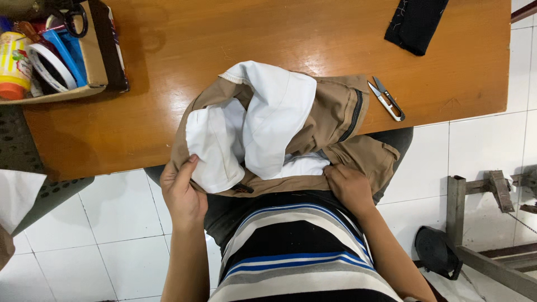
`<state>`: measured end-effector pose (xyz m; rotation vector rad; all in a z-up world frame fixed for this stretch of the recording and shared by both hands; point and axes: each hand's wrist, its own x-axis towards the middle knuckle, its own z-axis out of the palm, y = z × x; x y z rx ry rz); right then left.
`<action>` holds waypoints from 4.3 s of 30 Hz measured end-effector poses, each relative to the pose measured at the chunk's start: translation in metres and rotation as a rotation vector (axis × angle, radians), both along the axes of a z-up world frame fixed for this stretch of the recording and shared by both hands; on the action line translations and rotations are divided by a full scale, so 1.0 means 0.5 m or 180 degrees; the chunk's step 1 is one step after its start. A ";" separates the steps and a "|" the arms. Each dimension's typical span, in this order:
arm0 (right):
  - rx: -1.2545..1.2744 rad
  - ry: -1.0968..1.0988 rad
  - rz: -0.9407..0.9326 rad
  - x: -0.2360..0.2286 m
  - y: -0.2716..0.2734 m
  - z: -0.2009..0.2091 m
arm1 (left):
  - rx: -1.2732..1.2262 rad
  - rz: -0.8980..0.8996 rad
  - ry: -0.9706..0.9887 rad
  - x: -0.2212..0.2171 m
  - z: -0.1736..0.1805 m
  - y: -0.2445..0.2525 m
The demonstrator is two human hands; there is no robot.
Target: The person is using a handheld thread cutter to trim loose threads from the waistband and internal lining of tan trousers.
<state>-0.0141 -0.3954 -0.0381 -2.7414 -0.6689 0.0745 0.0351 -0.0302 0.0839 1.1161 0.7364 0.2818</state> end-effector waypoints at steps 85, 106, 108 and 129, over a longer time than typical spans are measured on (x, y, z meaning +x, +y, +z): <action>0.2246 -0.0352 -0.0088 0.191 0.118 0.367 | -0.2371 -0.0201 -0.1110 -0.110 0.075 -0.086; -0.0001 -0.1118 -0.1204 0.212 -0.070 0.096 | -0.0689 -0.1771 -0.1020 -0.058 0.264 -0.123; 0.0197 -0.1281 -0.1343 0.212 -0.073 0.088 | -0.0781 -0.1836 -0.1061 -0.059 0.275 -0.118; 0.2604 -0.0496 0.0632 0.140 0.180 0.464 | -0.1368 -0.1706 -0.1175 -0.080 0.221 -0.139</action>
